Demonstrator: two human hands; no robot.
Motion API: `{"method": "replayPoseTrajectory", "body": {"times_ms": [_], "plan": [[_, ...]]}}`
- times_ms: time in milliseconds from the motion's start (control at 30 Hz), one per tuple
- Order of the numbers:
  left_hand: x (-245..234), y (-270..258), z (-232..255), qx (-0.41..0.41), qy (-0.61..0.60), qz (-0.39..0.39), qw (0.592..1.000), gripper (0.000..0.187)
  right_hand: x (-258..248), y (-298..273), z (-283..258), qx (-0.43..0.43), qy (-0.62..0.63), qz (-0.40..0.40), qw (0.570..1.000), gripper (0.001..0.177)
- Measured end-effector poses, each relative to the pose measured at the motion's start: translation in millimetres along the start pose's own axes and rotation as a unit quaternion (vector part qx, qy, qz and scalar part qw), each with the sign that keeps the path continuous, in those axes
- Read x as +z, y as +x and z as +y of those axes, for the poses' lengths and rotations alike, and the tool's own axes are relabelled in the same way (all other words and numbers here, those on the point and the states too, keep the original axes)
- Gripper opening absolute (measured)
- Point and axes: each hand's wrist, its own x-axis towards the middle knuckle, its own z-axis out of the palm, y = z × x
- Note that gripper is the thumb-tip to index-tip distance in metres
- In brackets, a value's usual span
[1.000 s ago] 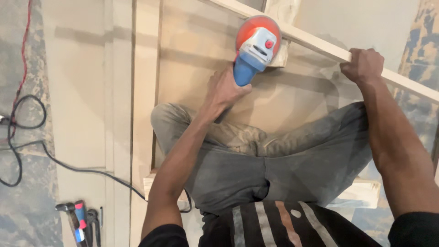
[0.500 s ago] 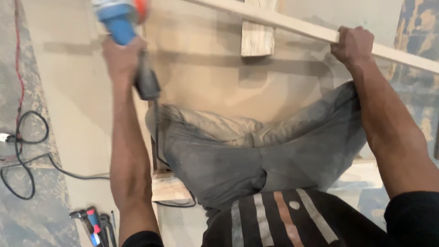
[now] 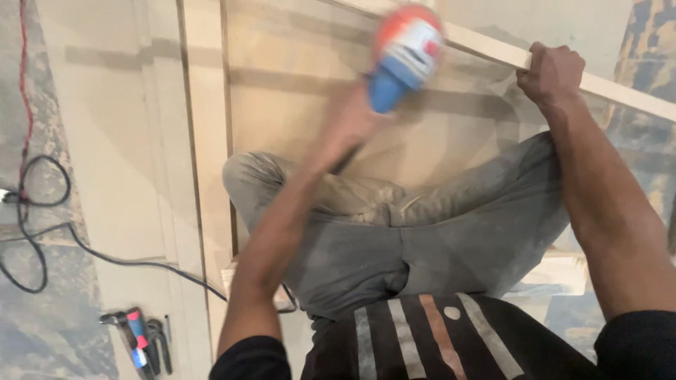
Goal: The person sits on the floor and uses an electric sander to smooth a long wooden plank. The person holds the plank with one hand and moves the sander along its length with the other, then sets the plank down.
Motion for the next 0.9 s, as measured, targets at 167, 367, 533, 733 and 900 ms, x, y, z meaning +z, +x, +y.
{"method": "replayPoseTrajectory", "body": {"times_ms": [167, 367, 533, 733, 900], "plan": [[-140, 12, -94, -0.071, -0.067, 0.164, 0.982, 0.041, 7, 2, 3, 0.016, -0.006, -0.007, 1.0, 0.021], [-247, 7, -125, 0.009, -0.116, 0.272, 0.955, 0.015, 12, 4, 12, -0.014, 0.001, 0.025, 1.0, 0.011], [-152, -10, -85, -0.014, -0.021, 0.205, 0.978, 0.034, 9, 3, 5, -0.021, 0.018, 0.027, 0.999, 0.018], [33, 7, 21, -0.029, 0.043, 0.021, 0.998, 0.057, 9, 3, 6, -0.006, -0.001, 0.011, 1.0, 0.02], [45, 12, 40, -0.014, 0.103, -0.028, 0.994, 0.067, 9, 6, 6, 0.007, 0.008, -0.018, 1.0, 0.021]]}}
